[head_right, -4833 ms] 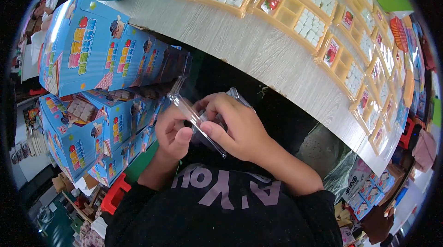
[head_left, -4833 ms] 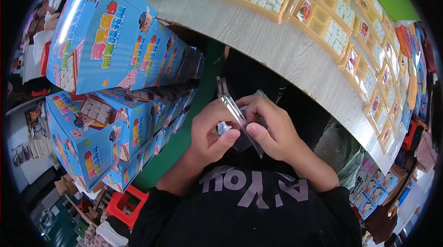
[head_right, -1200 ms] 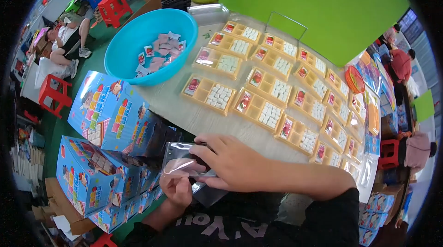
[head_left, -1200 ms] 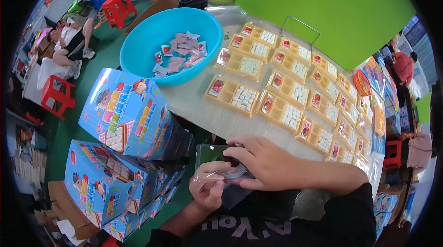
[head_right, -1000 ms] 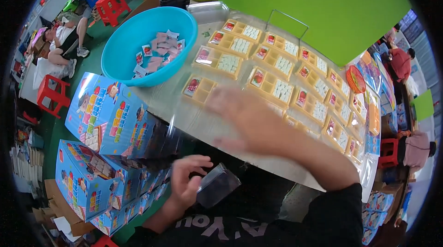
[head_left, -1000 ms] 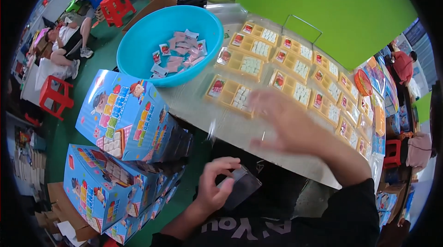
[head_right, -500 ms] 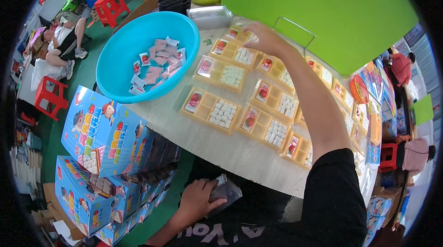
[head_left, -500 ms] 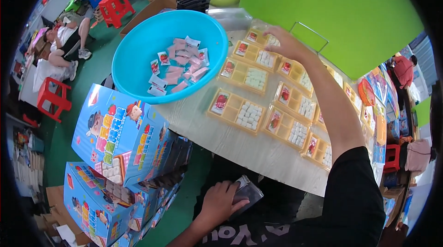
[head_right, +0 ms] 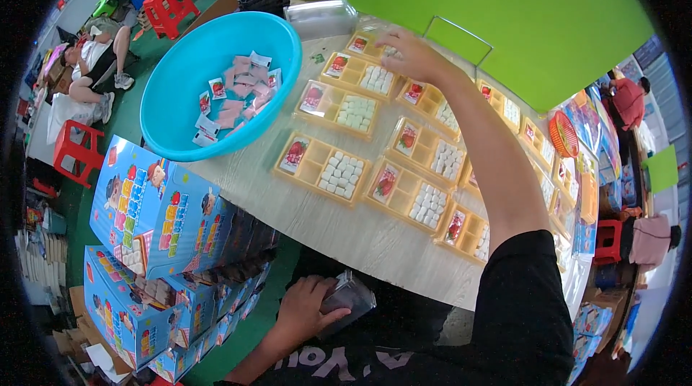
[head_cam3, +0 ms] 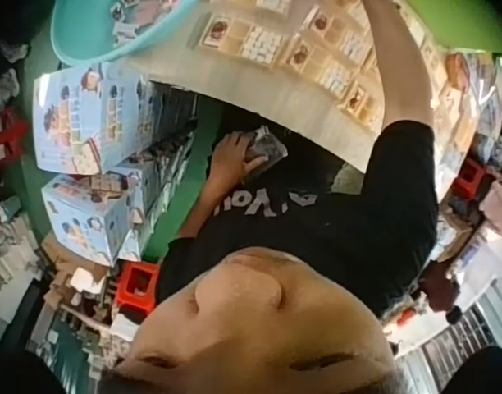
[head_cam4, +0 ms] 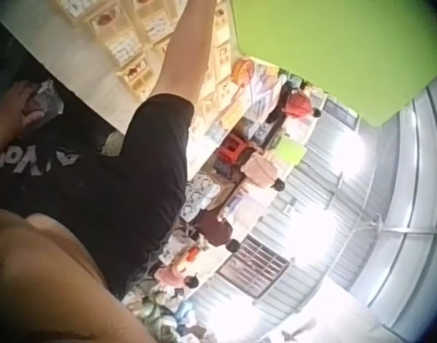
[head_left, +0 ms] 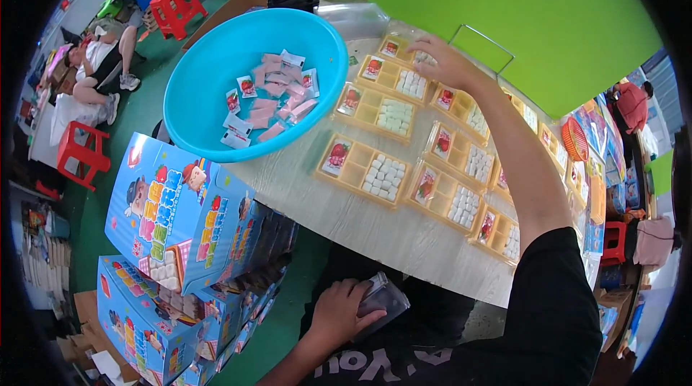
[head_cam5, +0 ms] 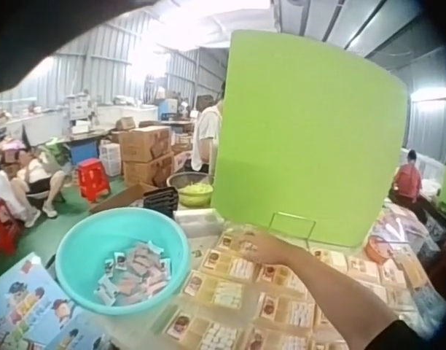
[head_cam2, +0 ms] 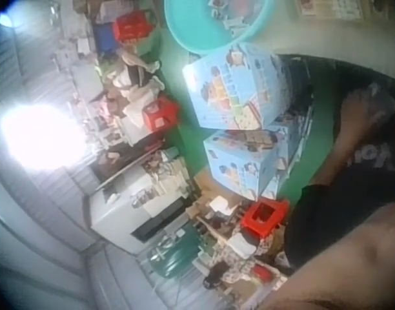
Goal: Packing small toy or food items into plastic trays and clear sleeves in a factory environment.
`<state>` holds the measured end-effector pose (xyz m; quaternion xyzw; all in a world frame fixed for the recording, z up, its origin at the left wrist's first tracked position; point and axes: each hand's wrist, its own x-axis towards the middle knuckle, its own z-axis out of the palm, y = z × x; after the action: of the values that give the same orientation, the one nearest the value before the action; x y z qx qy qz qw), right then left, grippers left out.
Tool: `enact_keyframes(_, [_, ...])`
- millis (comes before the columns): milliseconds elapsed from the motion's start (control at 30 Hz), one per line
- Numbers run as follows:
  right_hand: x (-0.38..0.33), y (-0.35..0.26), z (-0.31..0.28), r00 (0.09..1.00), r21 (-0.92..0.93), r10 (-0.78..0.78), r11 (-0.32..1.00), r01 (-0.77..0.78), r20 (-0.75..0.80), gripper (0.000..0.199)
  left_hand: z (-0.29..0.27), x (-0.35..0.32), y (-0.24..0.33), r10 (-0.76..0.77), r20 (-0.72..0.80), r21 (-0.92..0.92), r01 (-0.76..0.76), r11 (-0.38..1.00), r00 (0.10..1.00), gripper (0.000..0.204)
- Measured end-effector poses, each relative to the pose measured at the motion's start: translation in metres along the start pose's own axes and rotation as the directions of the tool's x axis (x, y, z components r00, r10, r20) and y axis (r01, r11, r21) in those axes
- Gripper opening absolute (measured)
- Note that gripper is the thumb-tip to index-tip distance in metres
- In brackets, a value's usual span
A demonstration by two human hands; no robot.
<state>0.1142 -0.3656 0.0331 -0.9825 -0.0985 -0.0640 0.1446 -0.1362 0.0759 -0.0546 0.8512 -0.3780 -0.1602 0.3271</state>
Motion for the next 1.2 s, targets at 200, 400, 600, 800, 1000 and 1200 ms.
enact_keyframes(200, [-0.001,-0.012,-0.01,0.997,-0.128,0.049,0.991,-0.04,0.064,0.051,-0.003,0.001,0.01,-0.088,0.037,0.017,0.087,0.996,0.995,0.064])
enact_keyframes(400, [-0.005,-0.007,0.005,0.999,-0.258,-0.005,0.966,0.014,0.036,0.042,-0.007,-0.005,0.017,-0.08,0.123,0.069,0.072,0.995,0.989,0.07])
enact_keyframes(600, [-0.001,-0.016,0.001,0.997,-0.264,0.057,0.964,-0.044,0.042,0.039,-0.003,-0.027,0.023,-0.096,0.151,0.164,0.071,0.984,0.984,0.08])
enact_keyframes(800, [-0.001,-0.006,0.007,0.991,-0.074,0.12,0.991,-0.116,0.063,0.044,0.002,-0.037,0.017,-0.156,0.162,0.129,0.136,0.982,0.974,0.087])
enact_keyframes(1000, [0.001,-0.033,-0.007,0.994,-0.119,0.076,0.991,-0.066,0.083,0.042,0.005,-0.054,0.001,-0.335,0.193,-0.197,0.371,0.907,0.922,0.081])
enact_keyframes(1200, [-0.015,-0.058,-0.024,0.99,-0.255,-0.085,0.966,0.054,-0.113,0.038,0.005,-0.059,-0.019,-0.31,0.233,-0.663,0.383,0.643,0.922,0.078])
